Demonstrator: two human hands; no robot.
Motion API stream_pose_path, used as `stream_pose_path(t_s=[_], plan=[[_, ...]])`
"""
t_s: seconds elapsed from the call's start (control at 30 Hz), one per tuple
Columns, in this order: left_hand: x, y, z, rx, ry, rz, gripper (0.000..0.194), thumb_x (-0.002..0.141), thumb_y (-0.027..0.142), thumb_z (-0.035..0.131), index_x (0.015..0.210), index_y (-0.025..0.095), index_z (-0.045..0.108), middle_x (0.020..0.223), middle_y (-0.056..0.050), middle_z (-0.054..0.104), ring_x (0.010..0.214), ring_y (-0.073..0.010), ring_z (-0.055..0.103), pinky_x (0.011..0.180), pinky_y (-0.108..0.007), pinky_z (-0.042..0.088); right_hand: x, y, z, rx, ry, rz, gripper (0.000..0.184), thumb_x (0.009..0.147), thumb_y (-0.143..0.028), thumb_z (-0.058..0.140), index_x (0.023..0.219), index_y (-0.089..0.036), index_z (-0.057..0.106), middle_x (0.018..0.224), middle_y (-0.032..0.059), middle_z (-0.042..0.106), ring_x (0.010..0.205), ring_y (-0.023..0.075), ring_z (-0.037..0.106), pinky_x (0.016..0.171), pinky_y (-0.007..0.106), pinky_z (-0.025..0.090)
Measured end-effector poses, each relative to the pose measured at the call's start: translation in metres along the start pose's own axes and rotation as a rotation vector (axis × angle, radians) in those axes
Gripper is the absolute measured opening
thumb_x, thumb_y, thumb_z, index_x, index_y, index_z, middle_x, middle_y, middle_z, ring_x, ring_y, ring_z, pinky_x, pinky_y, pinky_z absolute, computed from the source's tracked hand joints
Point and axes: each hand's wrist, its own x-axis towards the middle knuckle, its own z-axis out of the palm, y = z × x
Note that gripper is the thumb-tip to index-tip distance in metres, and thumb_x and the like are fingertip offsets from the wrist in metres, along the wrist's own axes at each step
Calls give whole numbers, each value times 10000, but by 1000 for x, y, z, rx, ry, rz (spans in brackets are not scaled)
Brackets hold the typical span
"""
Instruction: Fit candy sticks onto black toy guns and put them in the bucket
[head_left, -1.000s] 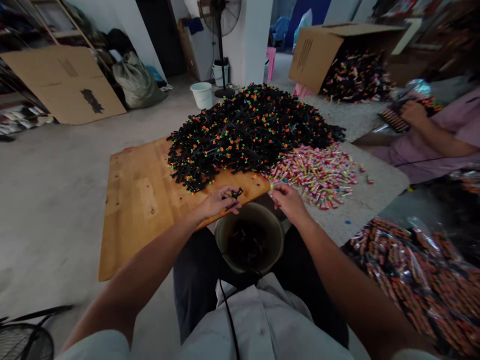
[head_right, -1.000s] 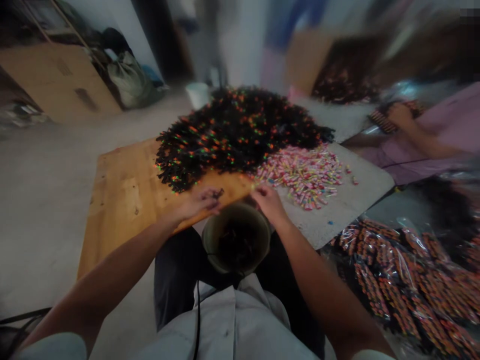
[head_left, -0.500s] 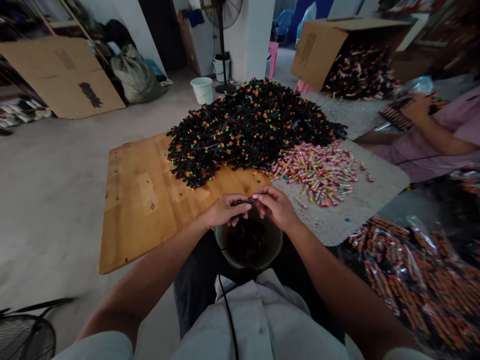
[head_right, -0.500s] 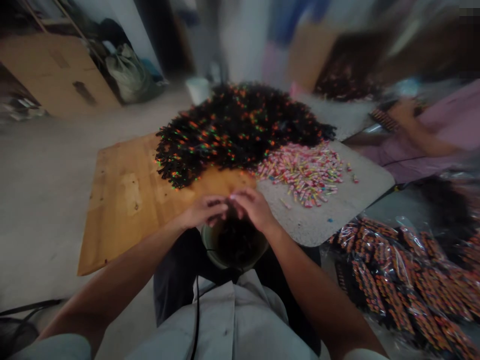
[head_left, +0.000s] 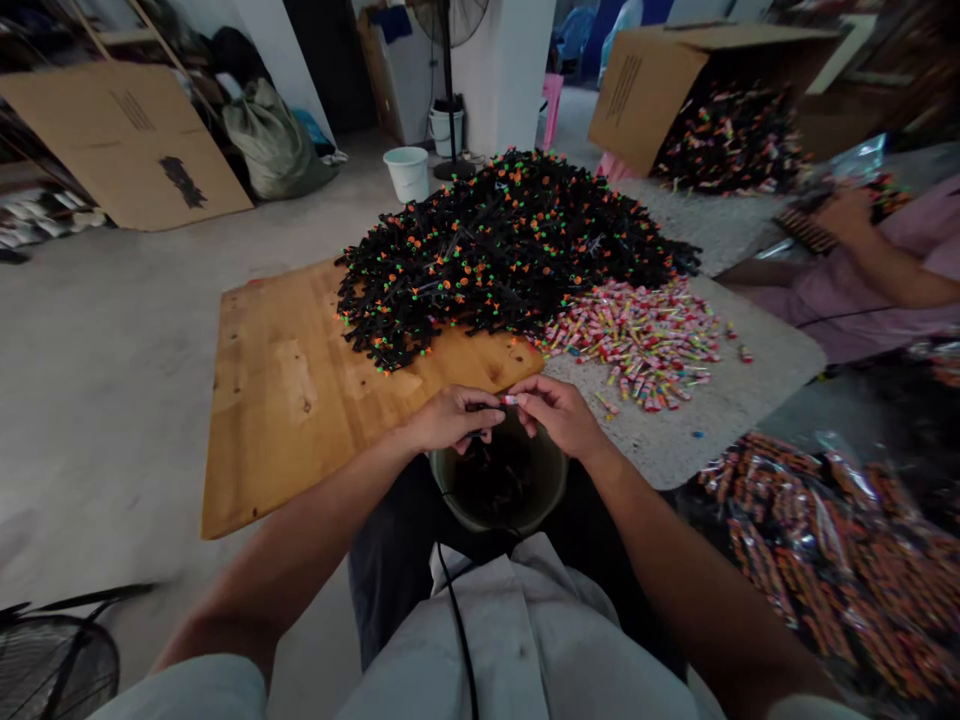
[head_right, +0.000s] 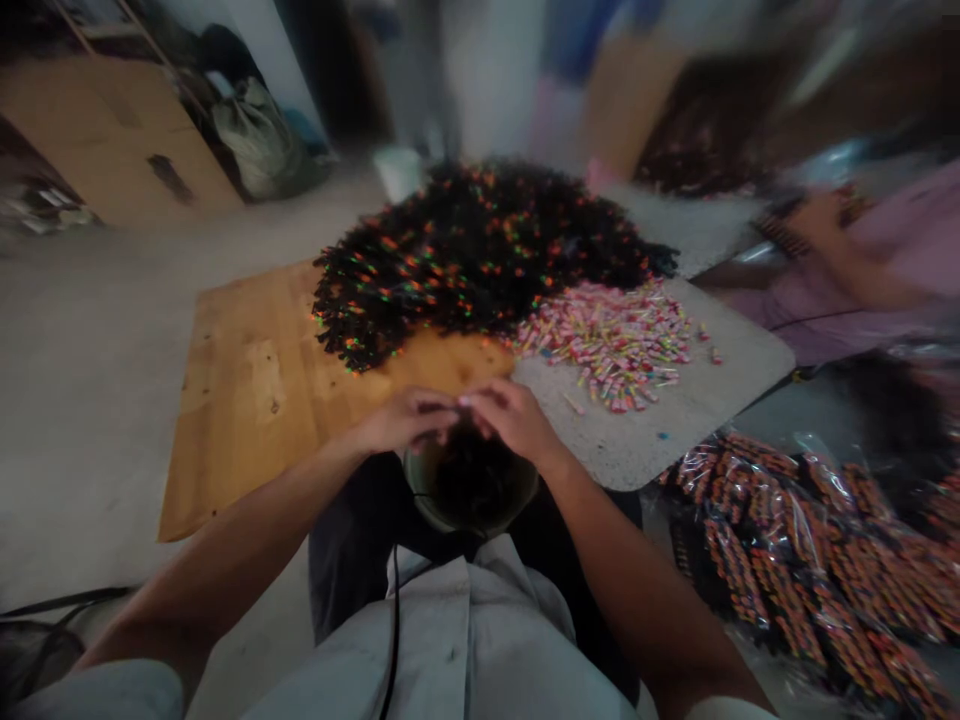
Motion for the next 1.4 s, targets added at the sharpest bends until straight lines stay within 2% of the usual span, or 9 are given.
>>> stream_pose_path(t_s=[0.47,0.63,0.73,0.83,0.9,0.97,1.07,1.17,1.4], plan=[[1,0,5,-121,-111,-224,532,769,629,823,959,140,733,631,8,659,379,-62,454,381,-192,317,-21,10,-7,-66,-78,58,253,932,-442,715,989,-196,737,642,-36,636,507,107,550,502,230,431],[6,-15,1,166,-129,-64,538,874,614,734,1192,181,758,851,-40,773,642,-148,685,596,-245,513,-28,19,-17,-35,-229,178,270,929,-448,712,1016,-193,724,686,-28,665,546,114,582,534,231,457],[18,-28,-22,491,96,60,417,952,518,668,1208,207,776,1025,-63,800,907,-211,746,812,-288,555,-27,30,-34,-221,-343,323,368,955,-458,671,1210,-197,720,884,32,771,639,152,674,599,263,514],[29,-42,-61,814,515,17,332,1023,337,525,1170,185,781,1135,-109,772,1054,-257,710,959,-357,535,-22,43,-60,-659,-53,334,342,1007,-403,579,1226,-192,735,980,81,797,778,202,732,720,304,541],[32,-50,-87,1009,710,-57,349,1011,251,490,1210,164,763,1253,-162,717,1208,-313,636,1047,-427,498,-17,49,-80,-982,244,346,337,1023,-347,523,1202,-172,749,1065,130,799,947,256,749,835,343,539],[31,-57,-106,1140,818,-150,349,1001,273,511,1233,161,748,1326,-199,657,1297,-372,558,1071,-492,477,-12,53,-97,-1213,402,413,398,1019,-333,516,1311,-145,711,1186,179,779,1099,306,731,912,377,528],[28,-64,-122,1184,778,-283,342,1008,371,553,1199,163,745,1310,-206,645,1284,-397,559,1050,-510,491,-9,55,-111,-1366,387,483,476,1027,-361,506,1428,-143,643,1274,200,748,1167,326,717,936,394,528],[26,-67,-127,1110,695,-355,354,996,417,610,1224,171,722,1314,-179,656,1204,-359,628,1001,-455,525,-8,55,-111,-1413,348,482,437,1042,-369,474,1367,-161,678,1267,190,746,1150,330,726,930,406,534],[15,-79,-136,946,675,-238,512,896,331,722,1370,147,665,1336,-164,684,1182,-302,665,1007,-379,517,-4,53,-114,-1396,303,568,400,1014,-379,493,1196,-124,741,1197,215,765,1086,335,739,899,418,545]])
